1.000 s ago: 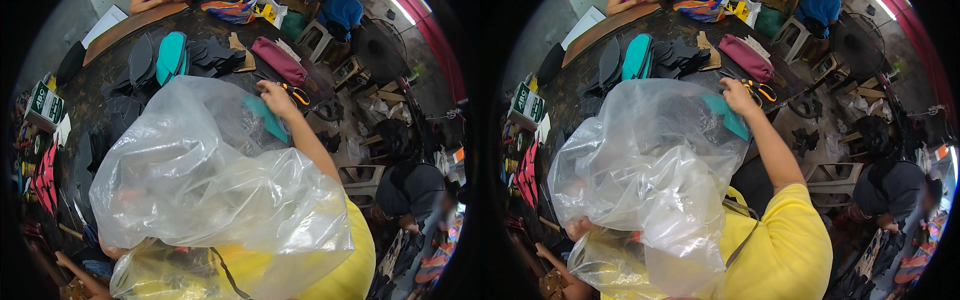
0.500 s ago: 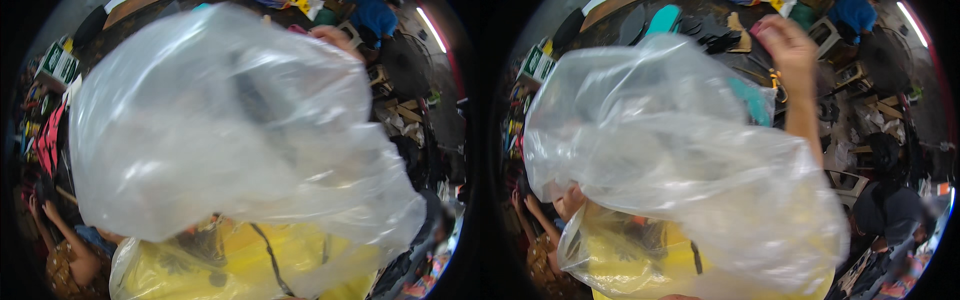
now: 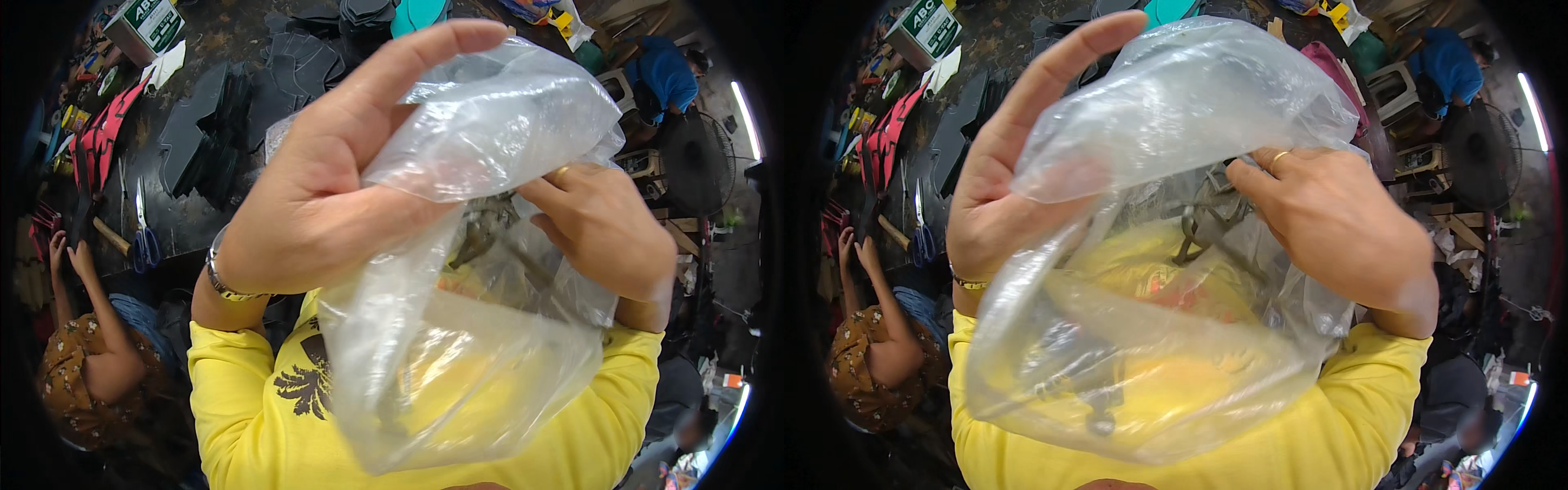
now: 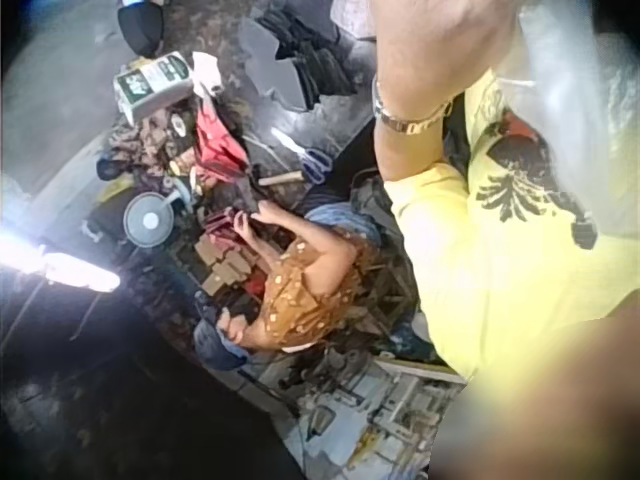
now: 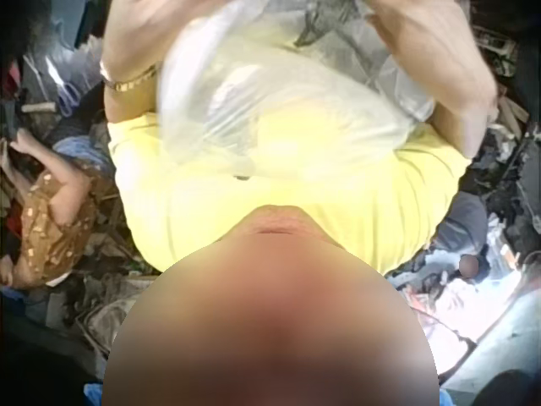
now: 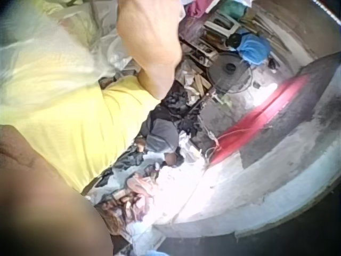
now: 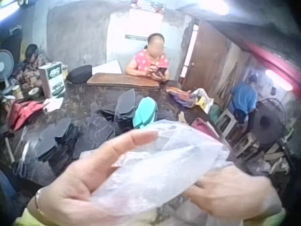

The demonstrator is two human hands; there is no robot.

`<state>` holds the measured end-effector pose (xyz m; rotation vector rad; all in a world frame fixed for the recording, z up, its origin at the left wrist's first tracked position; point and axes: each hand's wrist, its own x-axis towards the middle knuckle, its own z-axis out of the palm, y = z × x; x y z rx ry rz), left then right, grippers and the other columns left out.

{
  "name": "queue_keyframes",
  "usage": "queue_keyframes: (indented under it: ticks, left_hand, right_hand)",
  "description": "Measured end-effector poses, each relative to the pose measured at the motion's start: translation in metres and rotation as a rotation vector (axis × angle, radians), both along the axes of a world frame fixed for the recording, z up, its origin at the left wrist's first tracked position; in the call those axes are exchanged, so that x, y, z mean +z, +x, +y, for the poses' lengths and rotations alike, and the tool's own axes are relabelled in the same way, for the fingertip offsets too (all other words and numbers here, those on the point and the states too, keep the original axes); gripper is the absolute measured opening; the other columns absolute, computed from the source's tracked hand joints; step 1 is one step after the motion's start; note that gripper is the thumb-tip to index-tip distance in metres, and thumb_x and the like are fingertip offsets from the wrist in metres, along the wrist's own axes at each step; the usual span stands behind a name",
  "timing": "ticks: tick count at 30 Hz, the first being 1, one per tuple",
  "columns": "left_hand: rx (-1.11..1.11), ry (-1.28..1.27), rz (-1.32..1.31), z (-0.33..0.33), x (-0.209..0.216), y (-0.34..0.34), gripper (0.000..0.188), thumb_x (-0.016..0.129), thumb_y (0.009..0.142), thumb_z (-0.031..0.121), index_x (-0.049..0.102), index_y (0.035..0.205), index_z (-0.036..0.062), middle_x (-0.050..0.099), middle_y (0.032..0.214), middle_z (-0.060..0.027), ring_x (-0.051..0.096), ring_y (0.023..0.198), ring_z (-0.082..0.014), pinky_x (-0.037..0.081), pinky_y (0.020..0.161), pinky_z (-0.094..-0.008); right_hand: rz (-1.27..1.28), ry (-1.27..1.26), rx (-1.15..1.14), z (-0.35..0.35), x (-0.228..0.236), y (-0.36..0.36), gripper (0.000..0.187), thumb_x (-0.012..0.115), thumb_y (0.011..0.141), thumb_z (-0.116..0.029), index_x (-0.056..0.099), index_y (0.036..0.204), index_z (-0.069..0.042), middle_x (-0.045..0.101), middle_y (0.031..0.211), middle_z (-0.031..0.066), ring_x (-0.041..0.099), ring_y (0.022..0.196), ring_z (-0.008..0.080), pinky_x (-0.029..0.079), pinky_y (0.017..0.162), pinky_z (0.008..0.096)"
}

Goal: The person repeatedly places a template on black sheet material, marks around it with a pencil, and stacks the marked pieces. They also pack some finished pieces into a plastic bag.

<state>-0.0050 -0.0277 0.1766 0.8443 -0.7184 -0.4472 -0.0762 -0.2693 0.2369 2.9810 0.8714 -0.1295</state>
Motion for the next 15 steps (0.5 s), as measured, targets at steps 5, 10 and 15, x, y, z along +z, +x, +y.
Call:
queue_keyframes:
  ticks: [5, 10, 15]
  left_hand:
    - [0.047, 0.051, -0.411, -0.018, -0.007, 0.006, 0.075, 0.071, 0.083, 0.016, 0.045, 0.15, -0.0076, 0.052, 0.15, -0.0204, 0.052, 0.139, -0.0277, 0.04, 0.116, -0.0382]
    - [0.225, -0.092, -0.177, -0.008, 0.005, -0.003, 0.084, 0.08, 0.081, 0.027, 0.045, 0.149, -0.0088, 0.05, 0.152, -0.0252, 0.054, 0.138, -0.0313, 0.043, 0.116, -0.0452]
    - [0.254, 0.074, 0.071, -0.003, 0.008, -0.027, 0.09, 0.086, 0.082, 0.031, 0.042, 0.149, -0.0102, 0.049, 0.152, -0.0263, 0.056, 0.136, -0.0306, 0.045, 0.114, -0.0423]
  right_hand:
    - [-0.06, -0.155, -0.075, 0.004, -0.052, -0.005, 0.036, 0.063, 0.085, -0.004, 0.065, 0.121, -0.001, 0.071, 0.105, 0.0179, 0.071, 0.091, 0.0326, 0.057, 0.078, 0.0428]
    - [-0.061, -0.166, -0.071, -0.002, -0.056, 0.005, 0.037, 0.063, 0.085, -0.004, 0.065, 0.121, -0.001, 0.071, 0.105, 0.0179, 0.071, 0.09, 0.0326, 0.057, 0.077, 0.0426]
    - [-0.052, -0.197, -0.044, 0.0, -0.054, 0.016, 0.037, 0.063, 0.084, -0.004, 0.065, 0.121, -0.001, 0.071, 0.104, 0.018, 0.071, 0.09, 0.0326, 0.057, 0.077, 0.0423]
